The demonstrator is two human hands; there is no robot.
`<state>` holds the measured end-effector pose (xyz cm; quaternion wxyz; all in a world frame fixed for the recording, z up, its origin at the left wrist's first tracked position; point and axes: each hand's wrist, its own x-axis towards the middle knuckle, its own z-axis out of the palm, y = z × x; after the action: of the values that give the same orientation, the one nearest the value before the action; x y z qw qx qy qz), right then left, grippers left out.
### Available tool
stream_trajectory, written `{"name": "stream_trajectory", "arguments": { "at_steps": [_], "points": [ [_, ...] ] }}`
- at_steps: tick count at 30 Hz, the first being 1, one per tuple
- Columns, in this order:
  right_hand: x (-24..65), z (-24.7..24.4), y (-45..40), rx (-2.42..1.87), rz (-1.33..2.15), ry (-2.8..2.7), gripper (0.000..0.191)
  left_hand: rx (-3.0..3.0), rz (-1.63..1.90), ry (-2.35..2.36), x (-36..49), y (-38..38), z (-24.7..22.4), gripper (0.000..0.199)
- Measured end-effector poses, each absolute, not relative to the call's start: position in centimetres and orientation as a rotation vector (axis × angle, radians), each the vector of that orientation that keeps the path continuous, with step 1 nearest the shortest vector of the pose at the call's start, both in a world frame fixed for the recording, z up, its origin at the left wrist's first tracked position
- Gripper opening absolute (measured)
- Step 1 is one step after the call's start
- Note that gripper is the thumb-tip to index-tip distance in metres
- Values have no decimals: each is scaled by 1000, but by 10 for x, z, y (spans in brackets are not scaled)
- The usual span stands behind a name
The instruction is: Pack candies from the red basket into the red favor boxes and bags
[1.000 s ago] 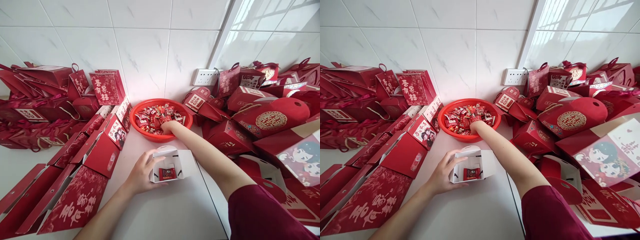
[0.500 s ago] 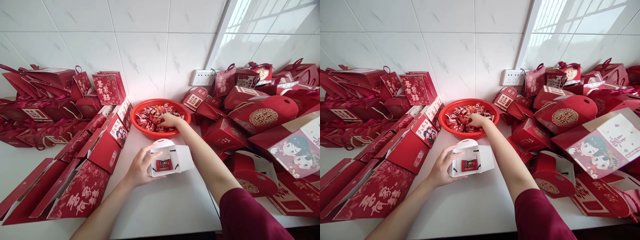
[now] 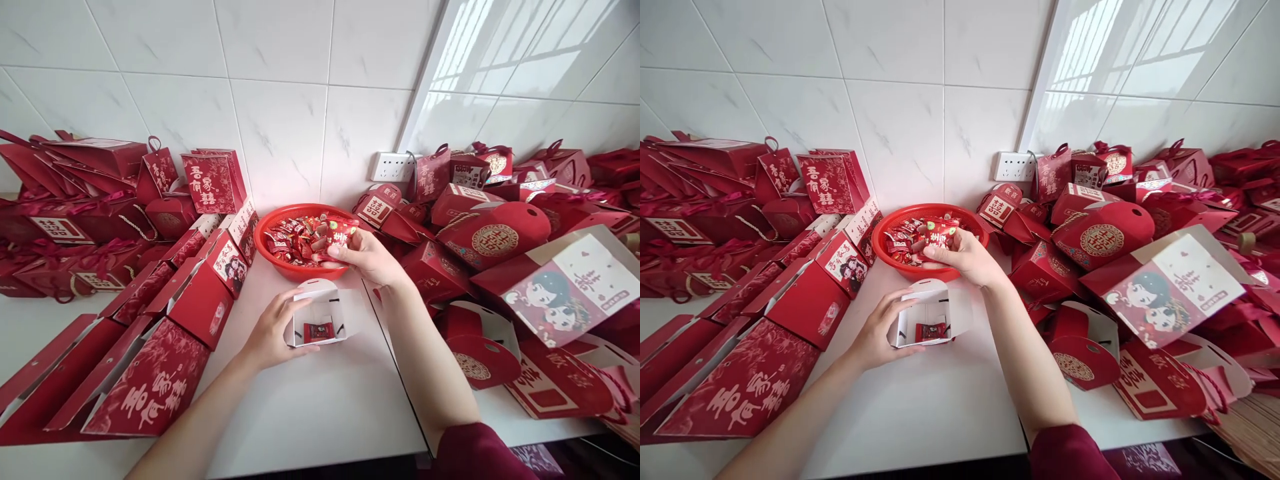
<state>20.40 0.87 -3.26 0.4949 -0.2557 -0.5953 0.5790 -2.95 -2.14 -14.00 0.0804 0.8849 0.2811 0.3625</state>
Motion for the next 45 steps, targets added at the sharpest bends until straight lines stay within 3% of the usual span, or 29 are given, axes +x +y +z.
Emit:
{"name": "stream_trajectory", "arguments": {
  "at_steps": [8, 12, 21, 31, 37, 45],
  "points": [
    [225, -8, -38, -691, 993, -1791, 33, 2762, 1552, 759, -34, -30, -125, 94],
    [230, -6, -44, -812, 1025, -1735, 29, 2755, 1598, 798, -34, -33, -124, 94],
    [230, -5, -48, -857, 980, -1970, 28, 2733, 1441, 852, -33, -31, -126, 96],
    [216, -21, -26, -1108, 578, -2317, 25, 2310, 1198, 912, -23, -32, -134, 99],
    [220, -25, -21, -1370, 434, -2229, 16, 2375, 1008, 935, -23, -29, -134, 81],
    [237, -35, 44, -1672, 117, -2056, 30, 2482, 865, 949, -28, -26, -137, 65]
  ]
}}
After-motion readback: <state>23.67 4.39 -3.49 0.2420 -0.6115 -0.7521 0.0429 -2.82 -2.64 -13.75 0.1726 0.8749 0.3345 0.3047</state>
